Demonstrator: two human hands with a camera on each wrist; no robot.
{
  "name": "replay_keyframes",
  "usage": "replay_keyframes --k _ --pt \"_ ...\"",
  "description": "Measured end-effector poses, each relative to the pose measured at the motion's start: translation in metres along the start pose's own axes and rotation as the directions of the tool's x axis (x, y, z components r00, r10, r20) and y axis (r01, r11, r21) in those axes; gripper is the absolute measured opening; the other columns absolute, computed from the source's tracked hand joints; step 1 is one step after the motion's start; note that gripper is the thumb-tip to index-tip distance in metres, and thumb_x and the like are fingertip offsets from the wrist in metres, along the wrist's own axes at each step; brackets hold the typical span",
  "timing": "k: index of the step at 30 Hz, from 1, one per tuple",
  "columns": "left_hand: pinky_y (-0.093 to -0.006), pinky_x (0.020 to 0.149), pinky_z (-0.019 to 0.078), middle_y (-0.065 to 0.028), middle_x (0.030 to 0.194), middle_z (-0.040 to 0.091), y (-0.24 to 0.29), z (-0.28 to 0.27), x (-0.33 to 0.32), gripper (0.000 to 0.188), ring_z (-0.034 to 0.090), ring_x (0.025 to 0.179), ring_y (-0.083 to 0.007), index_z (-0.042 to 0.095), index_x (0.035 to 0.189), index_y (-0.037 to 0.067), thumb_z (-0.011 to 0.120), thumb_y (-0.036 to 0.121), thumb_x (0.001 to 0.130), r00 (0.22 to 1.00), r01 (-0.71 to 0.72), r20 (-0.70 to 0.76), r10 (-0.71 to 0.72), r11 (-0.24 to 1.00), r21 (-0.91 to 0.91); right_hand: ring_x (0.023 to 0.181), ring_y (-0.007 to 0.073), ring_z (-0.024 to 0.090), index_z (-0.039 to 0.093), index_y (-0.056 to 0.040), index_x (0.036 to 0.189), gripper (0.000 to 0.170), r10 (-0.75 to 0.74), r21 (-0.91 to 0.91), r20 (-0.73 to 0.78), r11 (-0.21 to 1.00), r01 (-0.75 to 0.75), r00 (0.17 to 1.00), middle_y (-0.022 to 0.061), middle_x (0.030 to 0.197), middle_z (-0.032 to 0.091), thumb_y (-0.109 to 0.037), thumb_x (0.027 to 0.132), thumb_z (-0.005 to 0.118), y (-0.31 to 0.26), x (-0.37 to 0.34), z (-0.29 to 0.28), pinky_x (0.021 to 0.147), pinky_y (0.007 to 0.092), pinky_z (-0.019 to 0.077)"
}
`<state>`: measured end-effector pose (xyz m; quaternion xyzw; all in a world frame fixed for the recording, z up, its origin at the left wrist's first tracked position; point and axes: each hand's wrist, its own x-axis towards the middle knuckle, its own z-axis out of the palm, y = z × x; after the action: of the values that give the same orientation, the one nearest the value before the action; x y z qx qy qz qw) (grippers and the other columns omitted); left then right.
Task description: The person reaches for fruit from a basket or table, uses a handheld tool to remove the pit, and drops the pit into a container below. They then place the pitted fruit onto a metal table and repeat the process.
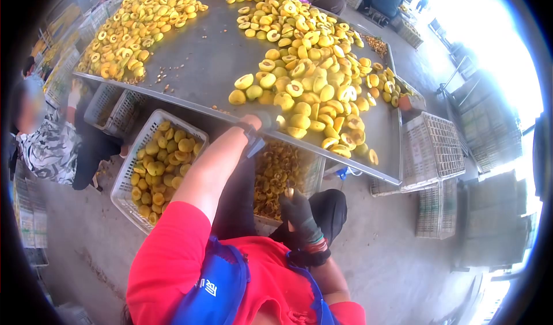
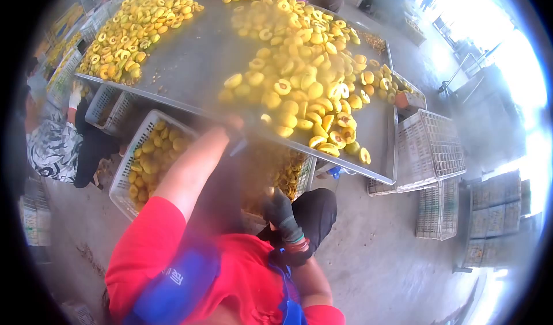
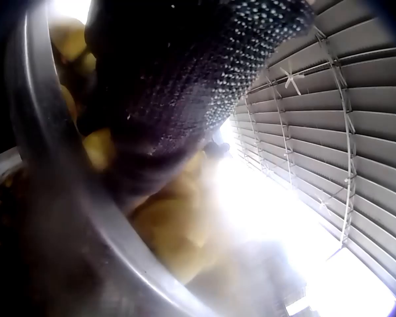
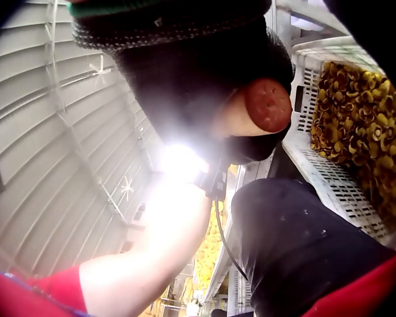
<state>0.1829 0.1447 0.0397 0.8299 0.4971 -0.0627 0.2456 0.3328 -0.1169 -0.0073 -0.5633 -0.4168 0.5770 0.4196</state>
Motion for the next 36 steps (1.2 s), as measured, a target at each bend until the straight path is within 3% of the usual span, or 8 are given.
replay_keyframes --k 3,6,11,14,18,25,31,36 --pt "-0.0382 0.089 0.0457 -0.0166 0.122 0.056 0.004 -0.008 -0.021 0.048 0.057 0.108 -0.0299 0.048 0.127 0.008 0.059 0.03 0.086 0.985 0.033 -0.159 -0.065 0.979 -0.201 0.049 0.0081 0.048 0.055 -0.0046 0.087 0.007 -0.024 -0.052 -0.024 0.998 0.023 0.999 -0.0013 0.06 0.051 -0.011 0.089 0.055 -0.006 -0.001 0.001 0.044 0.0237 0.0364" --pt "-0.0372 0.093 0.0434 -0.0182 0.124 0.055 -0.008 0.02 -0.028 0.056 0.056 0.109 -0.0311 0.044 0.13 0.007 0.061 0.034 0.085 0.892 -0.211 -0.45 -0.046 0.838 -0.504 0.051 0.0083 0.049 0.057 -0.0039 0.088 0.008 -0.075 -0.155 -0.033 0.986 0.069 0.997 -0.0016 0.061 0.052 -0.011 0.089 0.056 -0.016 -0.003 -0.003 0.045 0.0242 0.0371" --pt "-0.0288 0.068 0.0544 -0.0139 0.109 0.061 0.047 0.003 -0.124 0.057 0.063 0.087 -0.0195 0.047 0.124 -0.001 0.067 0.031 0.082 0.895 -0.27 -0.379 -0.235 0.391 -0.88 0.054 0.0055 0.048 0.057 -0.0061 0.088 0.007 -0.228 -0.111 -0.066 0.969 0.22 0.972 -0.0036 0.065 0.052 -0.013 0.091 0.055 -0.008 0.013 0.008 0.046 0.0228 0.0375" --pt "-0.0289 0.074 0.053 -0.0137 0.109 0.059 0.031 0.042 -0.118 0.06 0.061 0.093 -0.0188 0.044 0.126 -0.003 0.066 0.033 0.083 0.801 -0.487 -0.597 -0.05 0.526 -0.698 0.053 0.005 0.048 0.056 -0.0067 0.09 0.007 -0.29 -0.099 -0.025 0.953 0.286 0.957 -0.0033 0.065 0.052 -0.013 0.092 0.054 -0.025 0.014 0.018 0.046 0.0219 0.0386" --pt "-0.0315 0.088 0.0477 -0.0123 0.11 0.059 0.045 0.064 -0.128 0.055 0.057 0.1 -0.0176 0.046 0.125 -0.001 0.063 0.034 0.087 0.753 -0.604 -0.657 -0.019 0.374 -0.703 0.053 0.0057 0.049 0.056 -0.0053 0.091 0.007 -0.344 -0.206 -0.087 0.924 0.321 0.935 -0.0019 0.065 0.053 -0.012 0.092 0.054 -0.044 0.007 0.031 0.046 0.0225 0.0396" --pt "-0.0298 0.086 0.0478 -0.0096 0.109 0.059 0.075 0.05 -0.185 0.038 0.057 0.098 -0.0169 0.048 0.121 0.002 0.053 0.027 0.094 0.679 -0.642 -0.722 0.134 0.586 -0.494 0.053 0.0078 0.052 0.056 -0.0023 0.093 0.01 -0.473 -0.315 -0.122 0.852 0.418 0.873 0.0002 0.066 0.055 -0.012 0.092 0.053 -0.053 -0.008 0.033 0.045 0.0236 0.0408" --pt "-0.0315 0.084 0.0474 -0.0129 0.107 0.059 0.082 0.06 -0.18 0.033 0.059 0.099 -0.021 0.048 0.117 0.003 0.049 0.027 0.096 0.57 -0.669 -0.809 0.144 0.652 -0.356 0.051 0.0084 0.052 0.056 -0.001 0.095 0.014 -0.325 -0.078 -0.127 0.945 0.317 0.937 0.0027 0.066 0.056 -0.014 0.093 0.051 -0.052 -0.013 0.034 0.043 0.0225 0.0405" --pt "-0.0341 0.086 0.0468 -0.0152 0.11 0.058 0.094 0.048 -0.196 0.035 0.059 0.101 -0.0267 0.047 0.12 0.003 0.049 0.028 0.096 0.671 -0.609 -0.737 0.073 0.623 -0.492 0.051 0.008 0.052 0.055 -0.0008 0.096 0.012 -0.178 0.222 -0.024 0.958 0.179 0.984 0.0027 0.068 0.057 -0.012 0.093 0.052 -0.068 -0.024 0.036 0.043 0.0221 0.0403"
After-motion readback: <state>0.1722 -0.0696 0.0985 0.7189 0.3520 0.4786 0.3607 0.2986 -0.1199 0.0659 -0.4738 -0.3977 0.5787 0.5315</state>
